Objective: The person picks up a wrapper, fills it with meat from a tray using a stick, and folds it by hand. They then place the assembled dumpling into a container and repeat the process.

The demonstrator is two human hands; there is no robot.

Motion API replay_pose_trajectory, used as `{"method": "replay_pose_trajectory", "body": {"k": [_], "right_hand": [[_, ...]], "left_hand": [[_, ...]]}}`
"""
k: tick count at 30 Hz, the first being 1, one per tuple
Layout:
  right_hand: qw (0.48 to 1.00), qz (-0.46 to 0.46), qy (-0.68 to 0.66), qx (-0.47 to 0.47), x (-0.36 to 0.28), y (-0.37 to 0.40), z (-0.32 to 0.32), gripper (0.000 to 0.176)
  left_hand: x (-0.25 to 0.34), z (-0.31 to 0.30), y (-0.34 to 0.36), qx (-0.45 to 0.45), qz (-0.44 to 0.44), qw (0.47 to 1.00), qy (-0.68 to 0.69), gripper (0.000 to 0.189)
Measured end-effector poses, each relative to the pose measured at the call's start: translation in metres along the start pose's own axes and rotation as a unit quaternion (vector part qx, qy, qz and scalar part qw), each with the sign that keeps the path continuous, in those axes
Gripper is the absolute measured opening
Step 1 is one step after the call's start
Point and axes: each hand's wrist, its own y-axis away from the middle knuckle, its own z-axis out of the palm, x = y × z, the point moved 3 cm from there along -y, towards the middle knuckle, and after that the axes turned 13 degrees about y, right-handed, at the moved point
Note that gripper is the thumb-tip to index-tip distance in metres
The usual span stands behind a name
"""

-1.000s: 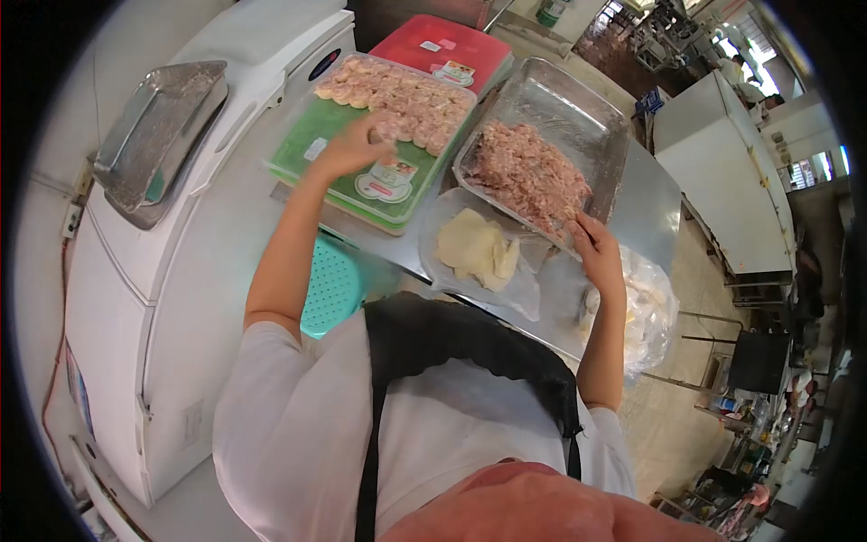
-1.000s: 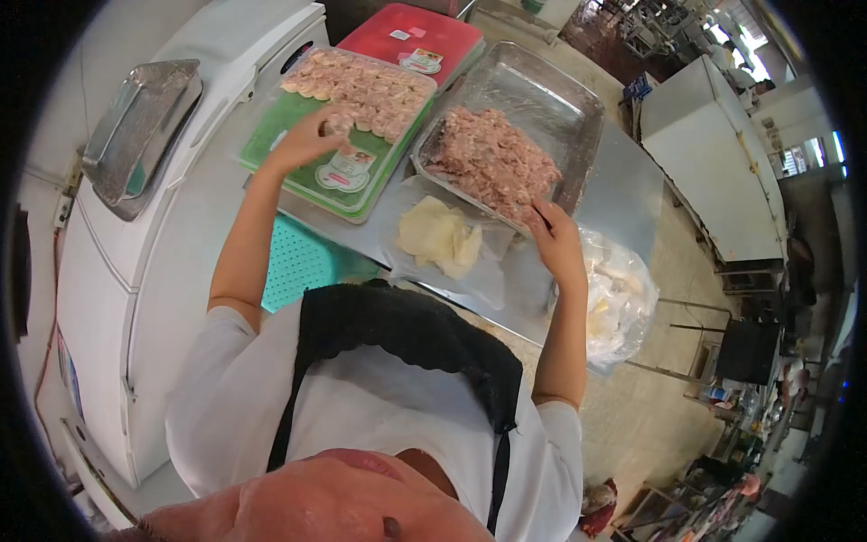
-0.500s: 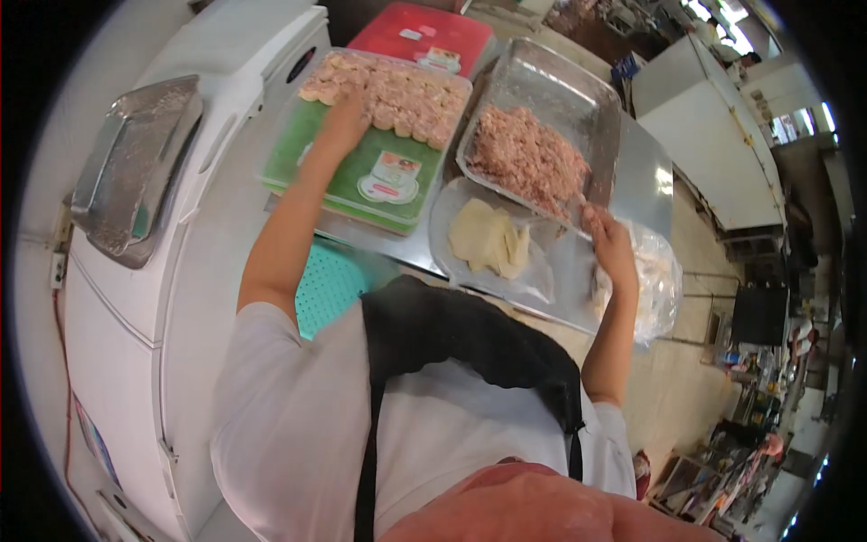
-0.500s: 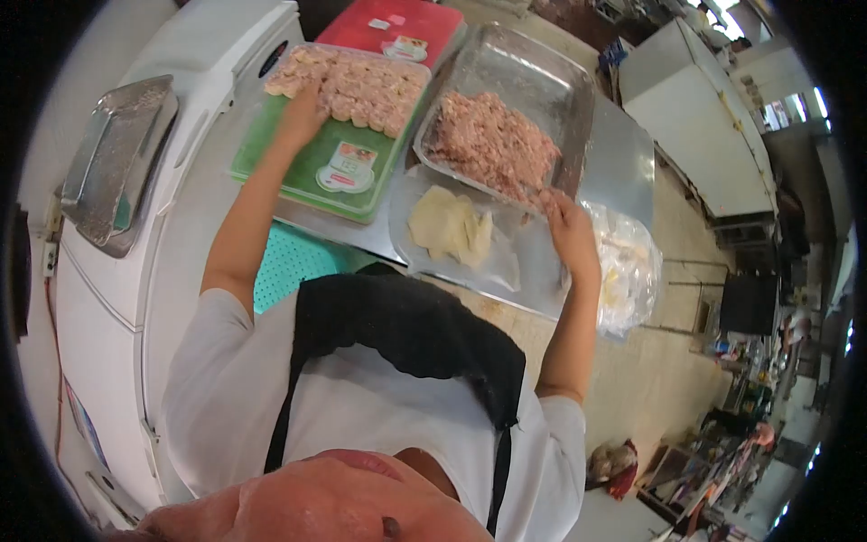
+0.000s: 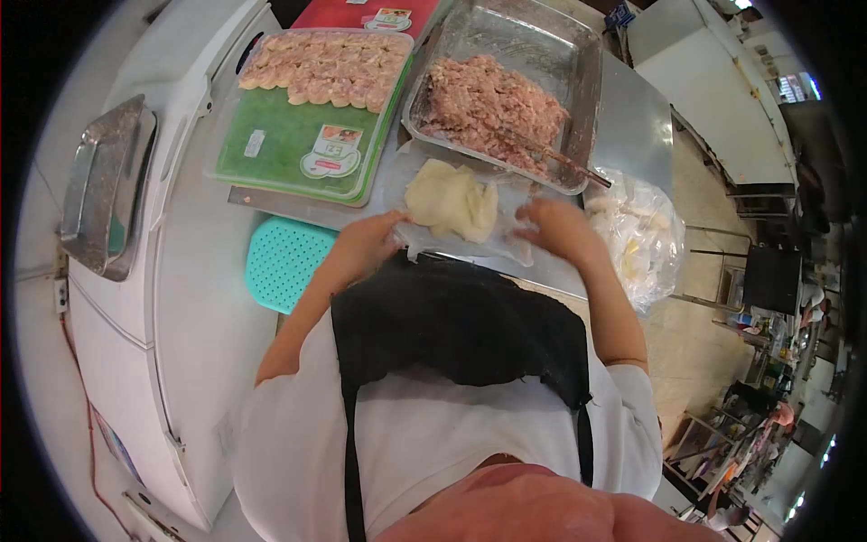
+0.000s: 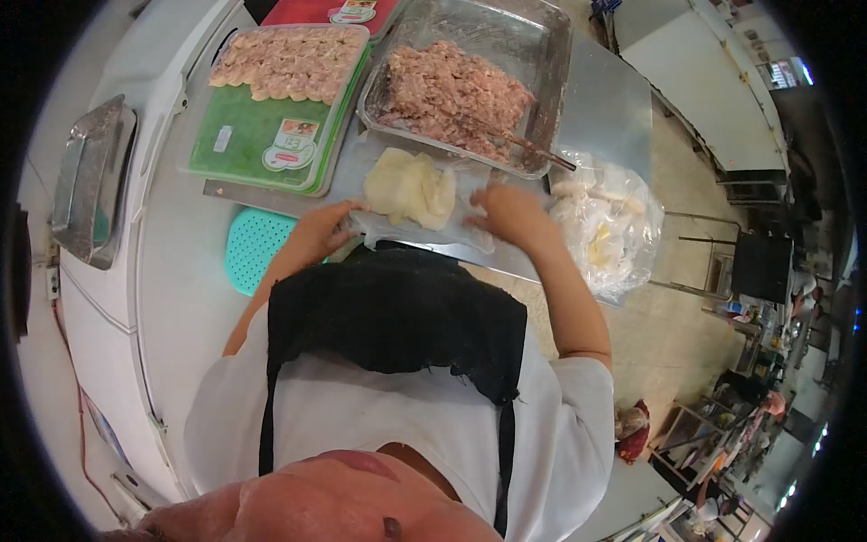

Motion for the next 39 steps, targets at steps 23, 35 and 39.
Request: {"method": "replay_pose_trajectory", "body": {"k": [23,35,39], "right_hand": [[0.929,-0.078,-0.048,0.359,-0.061,-0.06,0.063,0.074],[0.913,-0.054,-0.146,0.378,-0.052,-0.058,0.061,0.068],[0.884,0.006,-0.355,0.305,-0.034,-0.059,0.066,0.063]], "left_hand": [[-0.045,0.033,-0.068,0.285,0.073,0.946,0.136,0.046],[-0.042,0.021,-0.107,0.169,0.106,0.969,0.147,0.023],[0.002,0.034,-0.088,0.069,0.283,0.957,0.002,0.036]]}}
